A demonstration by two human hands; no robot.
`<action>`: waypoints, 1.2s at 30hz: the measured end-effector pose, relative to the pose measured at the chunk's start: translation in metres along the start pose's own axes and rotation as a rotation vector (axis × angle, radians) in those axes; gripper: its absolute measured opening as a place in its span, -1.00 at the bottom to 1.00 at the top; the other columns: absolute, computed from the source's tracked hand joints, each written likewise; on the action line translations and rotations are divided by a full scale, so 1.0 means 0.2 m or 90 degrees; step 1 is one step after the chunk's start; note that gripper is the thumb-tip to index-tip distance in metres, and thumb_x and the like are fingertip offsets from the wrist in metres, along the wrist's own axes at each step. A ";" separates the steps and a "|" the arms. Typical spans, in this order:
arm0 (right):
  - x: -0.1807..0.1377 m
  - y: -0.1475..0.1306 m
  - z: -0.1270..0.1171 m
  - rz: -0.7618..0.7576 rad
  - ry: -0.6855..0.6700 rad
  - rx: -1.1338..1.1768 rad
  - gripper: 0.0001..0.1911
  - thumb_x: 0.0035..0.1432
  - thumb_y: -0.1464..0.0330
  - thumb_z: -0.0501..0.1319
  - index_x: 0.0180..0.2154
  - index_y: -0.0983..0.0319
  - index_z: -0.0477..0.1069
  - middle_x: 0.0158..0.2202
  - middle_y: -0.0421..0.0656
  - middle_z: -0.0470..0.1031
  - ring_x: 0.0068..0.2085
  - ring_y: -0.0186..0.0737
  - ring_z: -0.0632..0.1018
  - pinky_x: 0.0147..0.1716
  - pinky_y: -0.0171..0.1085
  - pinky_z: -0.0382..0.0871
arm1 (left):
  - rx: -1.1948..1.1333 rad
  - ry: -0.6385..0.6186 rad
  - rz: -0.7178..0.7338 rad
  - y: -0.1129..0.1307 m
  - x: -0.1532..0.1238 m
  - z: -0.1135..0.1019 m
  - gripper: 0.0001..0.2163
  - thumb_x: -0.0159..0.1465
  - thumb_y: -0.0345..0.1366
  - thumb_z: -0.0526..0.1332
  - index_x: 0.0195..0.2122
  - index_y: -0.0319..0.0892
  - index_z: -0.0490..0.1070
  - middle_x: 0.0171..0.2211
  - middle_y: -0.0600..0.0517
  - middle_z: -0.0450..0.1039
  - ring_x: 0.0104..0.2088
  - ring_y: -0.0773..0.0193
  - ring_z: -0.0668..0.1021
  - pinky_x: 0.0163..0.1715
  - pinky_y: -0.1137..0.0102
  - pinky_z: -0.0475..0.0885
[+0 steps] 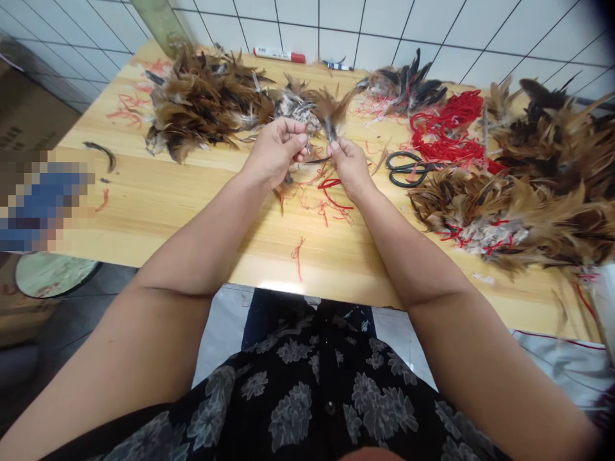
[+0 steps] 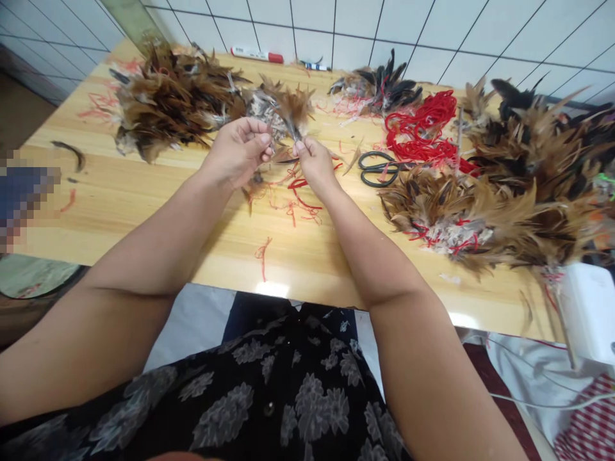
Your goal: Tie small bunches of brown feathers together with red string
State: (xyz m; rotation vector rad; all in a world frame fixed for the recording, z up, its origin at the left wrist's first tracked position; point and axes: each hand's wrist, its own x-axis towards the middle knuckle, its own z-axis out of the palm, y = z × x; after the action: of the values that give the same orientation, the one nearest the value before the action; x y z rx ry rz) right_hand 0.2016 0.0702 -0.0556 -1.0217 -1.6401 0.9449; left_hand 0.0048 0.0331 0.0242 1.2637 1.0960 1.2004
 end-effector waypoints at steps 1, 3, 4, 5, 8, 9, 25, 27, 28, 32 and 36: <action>0.00 -0.01 0.01 0.008 0.025 -0.003 -0.45 0.69 -0.14 0.13 -0.25 0.10 0.40 -0.27 -0.18 0.43 -0.08 -0.10 0.56 0.26 -0.02 0.59 | -0.014 0.007 -0.009 0.02 -0.01 0.01 -0.63 0.42 -0.24 0.66 -0.19 -0.04 0.42 -0.40 0.15 0.45 -0.24 0.23 0.61 -0.17 0.35 0.48; -0.01 -0.03 0.02 0.024 0.053 -0.013 -0.47 0.67 -0.10 0.20 -0.27 0.11 0.43 -0.30 -0.20 0.43 -0.11 -0.11 0.56 0.22 -0.04 0.60 | -0.035 0.020 -0.022 0.05 -0.03 0.03 -0.64 0.37 -0.33 0.67 -0.18 -0.04 0.45 -0.40 0.16 0.47 -0.24 0.24 0.68 -0.18 0.40 0.52; -0.01 -0.03 0.03 0.029 0.048 -0.019 -0.48 0.66 -0.09 0.22 -0.28 0.12 0.45 -0.30 -0.20 0.44 -0.12 -0.12 0.55 0.21 -0.05 0.60 | -0.038 0.024 -0.028 0.06 -0.04 0.04 -0.64 0.36 -0.39 0.67 -0.19 -0.05 0.45 -0.40 0.17 0.48 -0.26 0.26 0.69 -0.19 0.43 0.52; -0.01 -0.04 0.03 0.032 0.043 -0.024 -0.47 0.66 -0.10 0.23 -0.28 0.12 0.47 -0.30 -0.19 0.46 -0.12 -0.12 0.55 0.20 -0.05 0.60 | -0.038 0.029 -0.031 0.06 -0.05 0.05 -0.64 0.35 -0.44 0.65 -0.19 -0.06 0.44 -0.40 0.18 0.48 -0.29 0.29 0.69 -0.20 0.46 0.52; -0.01 -0.05 0.03 0.040 0.028 -0.033 -0.44 0.62 -0.16 0.28 -0.27 0.12 0.52 -0.27 -0.17 0.53 -0.13 -0.11 0.54 0.19 -0.05 0.61 | -0.031 0.045 -0.027 0.06 -0.06 0.07 -0.66 0.35 -0.55 0.59 -0.19 -0.09 0.45 -0.39 0.18 0.50 -0.33 0.33 0.70 -0.22 0.52 0.53; -0.01 -0.05 0.03 0.042 0.024 -0.031 -0.43 0.60 -0.19 0.30 -0.28 0.12 0.53 -0.26 -0.17 0.55 -0.14 -0.10 0.55 0.18 -0.05 0.61 | -0.028 0.045 -0.024 0.06 -0.05 0.07 -0.67 0.36 -0.56 0.58 -0.19 -0.09 0.45 -0.38 0.17 0.51 -0.33 0.33 0.71 -0.21 0.52 0.54; -0.02 -0.16 0.07 0.084 0.010 0.028 -0.47 0.38 -0.08 0.60 -0.33 0.15 0.51 -0.29 -0.18 0.65 -0.10 -0.11 0.66 0.19 -0.06 0.65 | 0.026 0.041 0.003 0.03 -0.05 0.10 -0.62 0.30 -0.43 0.58 -0.13 0.00 0.37 -0.29 0.09 0.48 -0.06 0.05 0.73 -0.05 0.30 0.63; -0.02 -0.14 0.06 0.075 0.004 -0.006 -0.47 0.41 -0.07 0.57 -0.35 0.14 0.49 -0.31 -0.19 0.61 -0.12 -0.10 0.63 0.22 -0.03 0.64 | 0.027 0.035 0.000 0.03 -0.05 0.10 -0.61 0.28 -0.46 0.57 -0.14 0.00 0.37 -0.29 0.09 0.46 -0.06 0.05 0.70 -0.04 0.30 0.63; -0.01 -0.13 0.06 0.070 0.001 -0.024 -0.47 0.44 -0.05 0.56 -0.37 0.13 0.47 -0.31 -0.19 0.60 -0.12 -0.10 0.62 0.25 -0.01 0.64 | 0.028 0.033 0.000 0.03 -0.05 0.10 -0.61 0.27 -0.48 0.57 -0.15 0.00 0.37 -0.30 0.09 0.46 -0.05 0.05 0.69 -0.04 0.31 0.63; -0.01 -0.10 0.05 0.051 -0.008 -0.071 -0.53 0.55 0.06 0.46 -0.37 0.11 0.42 -0.27 -0.17 0.59 -0.06 -0.05 0.61 0.34 0.06 0.62 | 0.021 0.032 0.020 0.04 -0.06 0.10 -0.58 0.22 -0.53 0.57 -0.18 0.00 0.37 -0.28 0.10 0.45 -0.07 0.07 0.68 -0.05 0.33 0.61; -0.01 -0.11 0.04 0.049 -0.007 -0.095 -0.62 0.61 0.28 0.34 -0.36 0.10 0.40 -0.24 -0.15 0.55 0.02 0.00 0.60 0.45 0.13 0.56 | 0.022 0.029 0.021 0.05 -0.07 0.11 -0.59 0.23 -0.53 0.57 -0.21 -0.01 0.35 -0.27 0.10 0.46 -0.05 0.09 0.69 -0.02 0.32 0.60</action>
State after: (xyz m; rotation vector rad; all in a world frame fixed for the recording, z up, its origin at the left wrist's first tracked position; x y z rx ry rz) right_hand 0.1901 0.0596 -0.0380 -1.1895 -1.7107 0.8911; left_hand 0.0255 0.0161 0.0344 1.2904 1.1373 1.2458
